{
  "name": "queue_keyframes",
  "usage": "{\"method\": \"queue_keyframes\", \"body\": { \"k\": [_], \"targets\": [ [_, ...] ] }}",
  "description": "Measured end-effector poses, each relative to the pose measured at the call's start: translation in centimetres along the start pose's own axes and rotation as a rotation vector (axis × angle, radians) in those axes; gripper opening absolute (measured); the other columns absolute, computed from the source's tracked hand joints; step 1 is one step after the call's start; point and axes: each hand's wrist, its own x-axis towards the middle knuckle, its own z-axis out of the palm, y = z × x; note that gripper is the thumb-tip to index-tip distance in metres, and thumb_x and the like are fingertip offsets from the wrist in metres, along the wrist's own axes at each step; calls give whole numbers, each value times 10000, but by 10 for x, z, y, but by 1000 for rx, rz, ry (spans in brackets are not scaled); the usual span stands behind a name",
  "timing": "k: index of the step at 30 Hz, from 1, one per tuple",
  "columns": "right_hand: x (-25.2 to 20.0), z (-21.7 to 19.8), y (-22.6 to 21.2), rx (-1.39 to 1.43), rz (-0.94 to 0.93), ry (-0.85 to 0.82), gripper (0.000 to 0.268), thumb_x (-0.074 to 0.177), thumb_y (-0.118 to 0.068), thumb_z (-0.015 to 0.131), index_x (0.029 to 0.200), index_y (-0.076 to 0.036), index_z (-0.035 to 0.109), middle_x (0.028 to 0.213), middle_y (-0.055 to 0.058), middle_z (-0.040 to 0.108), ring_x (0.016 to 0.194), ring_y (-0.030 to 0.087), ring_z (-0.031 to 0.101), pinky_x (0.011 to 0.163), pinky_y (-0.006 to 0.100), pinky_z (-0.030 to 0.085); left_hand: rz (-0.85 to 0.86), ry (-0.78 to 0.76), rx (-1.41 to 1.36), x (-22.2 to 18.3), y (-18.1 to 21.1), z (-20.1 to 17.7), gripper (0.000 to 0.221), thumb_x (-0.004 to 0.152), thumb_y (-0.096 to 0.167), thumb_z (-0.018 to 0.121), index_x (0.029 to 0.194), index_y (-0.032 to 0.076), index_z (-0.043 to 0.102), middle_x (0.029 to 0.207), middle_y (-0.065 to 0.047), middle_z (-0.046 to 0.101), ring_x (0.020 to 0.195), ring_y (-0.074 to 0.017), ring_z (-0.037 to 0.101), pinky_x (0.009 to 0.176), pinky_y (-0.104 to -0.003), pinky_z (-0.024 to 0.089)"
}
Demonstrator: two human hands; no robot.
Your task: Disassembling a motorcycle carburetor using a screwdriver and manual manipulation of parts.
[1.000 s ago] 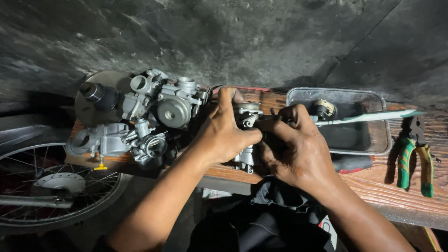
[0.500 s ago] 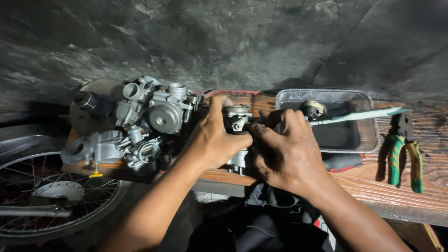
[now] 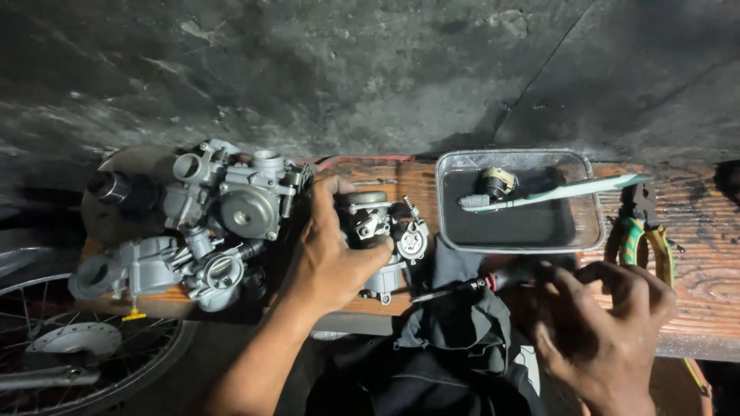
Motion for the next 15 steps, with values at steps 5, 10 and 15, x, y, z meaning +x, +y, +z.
{"method": "queue_keyframes", "body": {
  "k": [5,10,15],
  "targets": [
    [-7,1,3,52,89,-121,654,703,-348,719,1314,-137,620,1408,262,485,1338,453,387,1087,559,367,11,53,17,1,-2,2,662,715,243,747,1250,232,358,892,-17,662,695,-199,649,678,-375,538],
    [-3,-1,-23,99,17,-89,568,733,-316,769,1253,-133,635,1398,252,539,1342,457,460,1088,565,428,105,119,15,4,-13,7,660,686,257,768,1230,198,401,951,-10,654,807,-190,643,797,-360,512],
    [-4,4,-58,157,-10,-27,410,832,-112,740,1237,-160,688,1296,185,627,1272,439,476,1102,501,378,120,124,7,4,-15,8,678,682,259,784,1231,209,391,978,-13,649,802,-200,640,790,-366,512]
  ]
}}
